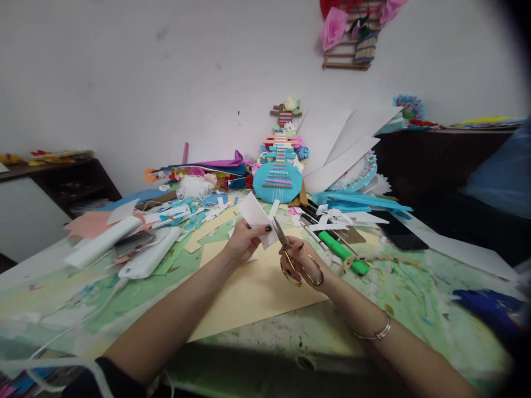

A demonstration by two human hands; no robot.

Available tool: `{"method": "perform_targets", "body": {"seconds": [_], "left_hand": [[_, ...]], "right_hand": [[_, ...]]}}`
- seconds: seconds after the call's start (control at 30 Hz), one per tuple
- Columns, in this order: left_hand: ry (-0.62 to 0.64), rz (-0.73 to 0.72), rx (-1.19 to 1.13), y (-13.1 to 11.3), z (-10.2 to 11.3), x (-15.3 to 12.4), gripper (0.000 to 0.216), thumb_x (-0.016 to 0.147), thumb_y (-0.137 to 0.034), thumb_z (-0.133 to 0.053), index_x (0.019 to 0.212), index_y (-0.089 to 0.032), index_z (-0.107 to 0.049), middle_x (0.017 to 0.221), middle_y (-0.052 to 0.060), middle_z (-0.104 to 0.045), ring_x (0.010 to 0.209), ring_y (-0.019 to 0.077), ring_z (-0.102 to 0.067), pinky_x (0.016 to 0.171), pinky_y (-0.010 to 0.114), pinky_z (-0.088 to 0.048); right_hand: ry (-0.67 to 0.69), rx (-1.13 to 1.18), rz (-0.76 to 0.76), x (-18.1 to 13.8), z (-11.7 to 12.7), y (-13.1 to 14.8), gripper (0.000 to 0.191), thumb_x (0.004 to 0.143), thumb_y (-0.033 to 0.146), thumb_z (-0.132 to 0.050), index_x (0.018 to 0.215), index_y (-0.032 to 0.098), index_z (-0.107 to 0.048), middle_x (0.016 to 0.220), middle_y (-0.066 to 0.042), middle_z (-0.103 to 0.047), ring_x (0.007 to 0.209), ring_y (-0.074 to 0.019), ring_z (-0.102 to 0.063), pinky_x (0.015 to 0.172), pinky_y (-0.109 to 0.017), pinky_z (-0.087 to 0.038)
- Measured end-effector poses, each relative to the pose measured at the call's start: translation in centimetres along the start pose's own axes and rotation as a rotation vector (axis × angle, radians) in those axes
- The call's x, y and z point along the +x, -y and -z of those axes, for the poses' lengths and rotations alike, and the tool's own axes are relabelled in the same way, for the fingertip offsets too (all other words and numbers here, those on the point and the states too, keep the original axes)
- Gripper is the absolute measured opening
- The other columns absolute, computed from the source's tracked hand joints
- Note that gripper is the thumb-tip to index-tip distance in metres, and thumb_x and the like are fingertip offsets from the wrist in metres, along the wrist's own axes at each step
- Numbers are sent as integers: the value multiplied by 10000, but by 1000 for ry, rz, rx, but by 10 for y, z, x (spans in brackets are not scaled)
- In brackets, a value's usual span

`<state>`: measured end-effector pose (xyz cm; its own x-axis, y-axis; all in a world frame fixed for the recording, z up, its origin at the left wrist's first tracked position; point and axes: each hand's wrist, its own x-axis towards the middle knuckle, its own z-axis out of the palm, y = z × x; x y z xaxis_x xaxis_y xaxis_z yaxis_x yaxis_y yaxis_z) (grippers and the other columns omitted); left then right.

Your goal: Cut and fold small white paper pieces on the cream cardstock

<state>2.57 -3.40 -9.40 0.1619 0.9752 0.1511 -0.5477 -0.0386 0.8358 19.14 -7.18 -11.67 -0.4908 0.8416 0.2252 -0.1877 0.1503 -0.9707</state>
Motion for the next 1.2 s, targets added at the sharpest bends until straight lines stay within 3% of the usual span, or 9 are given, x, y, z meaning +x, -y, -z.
{"method": "perform_targets", "body": {"seconds": [0.33,0.6,0.8,1.2], "left_hand": [[45,2,121,2,-3,-3,323,485,-135,-827,774,-98,-685,733,48,-701,655,148,-625,636,255,-499],[83,19,204,7,-2,-5,312,497,-155,-819,779,-105,-696,720,59,-706,667,186,-639,698,306,-494],[96,51,199,8,-1,-6,352,495,-152,-823,819,-105,-693,747,59,-710,668,178,-637,699,301,-489],[97,64,177,9,-2,-6,334,495,-158,-825,788,-91,-681,722,69,-701,651,166,-628,657,272,-474]], "right_hand": [[19,72,0,2,-4,3,581,689,770,-481,783,203,-392,430,82,-478,278,-77,-373,330,-203,-314],[10,114,25,3,-2,-3,485,746,621,-574,864,226,-318,452,101,-515,292,-70,-369,350,-179,-306],[1,108,15,3,-3,-3,569,710,702,-538,936,229,-316,470,97,-519,305,-76,-378,349,-182,-325],[-60,3,72,3,-2,-6,520,730,638,-567,936,223,-331,375,122,-472,240,-65,-303,280,-148,-251]]}}
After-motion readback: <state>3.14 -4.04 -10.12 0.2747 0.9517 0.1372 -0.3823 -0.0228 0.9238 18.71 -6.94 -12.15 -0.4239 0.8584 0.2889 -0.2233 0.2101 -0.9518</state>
